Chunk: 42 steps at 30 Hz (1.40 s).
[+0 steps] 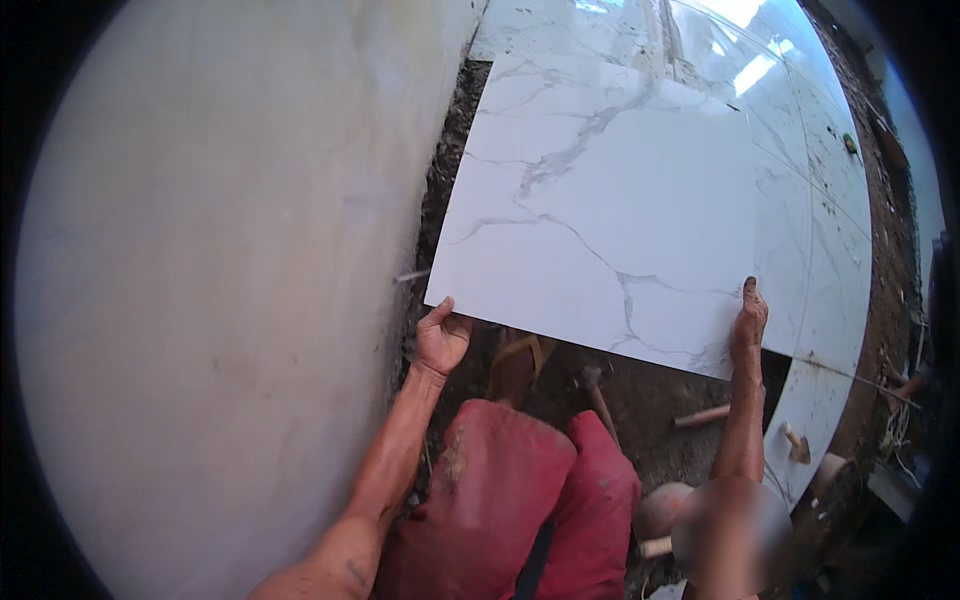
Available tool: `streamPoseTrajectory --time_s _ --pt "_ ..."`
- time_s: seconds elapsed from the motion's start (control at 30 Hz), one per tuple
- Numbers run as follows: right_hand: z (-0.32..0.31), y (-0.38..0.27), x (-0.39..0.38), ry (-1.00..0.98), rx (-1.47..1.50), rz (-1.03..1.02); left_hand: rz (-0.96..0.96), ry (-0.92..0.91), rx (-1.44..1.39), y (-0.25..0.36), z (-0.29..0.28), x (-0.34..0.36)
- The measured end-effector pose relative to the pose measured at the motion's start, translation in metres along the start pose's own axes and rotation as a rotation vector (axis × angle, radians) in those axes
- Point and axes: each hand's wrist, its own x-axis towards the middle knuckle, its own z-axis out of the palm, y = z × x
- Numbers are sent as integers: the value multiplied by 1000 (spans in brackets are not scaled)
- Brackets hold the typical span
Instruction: The person prepares the floor by spreading and leveling cement with a trowel and hammer. They then place a large white tile onto the prepared area, adjusting its position to align with existing tiles.
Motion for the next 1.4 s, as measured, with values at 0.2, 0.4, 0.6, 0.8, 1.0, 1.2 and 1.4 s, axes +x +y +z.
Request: streamPoseTrajectory --time_s 0.2,0.4,0.6,0.8,1.0,1.2,1.4 --pt "74 12 52 -16 30 -64 -6 -119 -107 -7 -20 72" --pt "112 20 54 -13 136 -29 1 -145 -193 -13 -33 114" --pt "120 17 49 -69 126 -25 52 -41 -158 -24 -54 126" --pt "130 40 57 -18 51 -81 46 -19 -118 -23 -54 128" --pt "148 38 62 -54 33 -71 39 42 -164 -14 -75 130" --pt "150 48 61 -71 1 -116 108 66 -93 -12 -73 125" --pt "166 55 62 3 -155 -81 129 118 1 -8 -76 135"
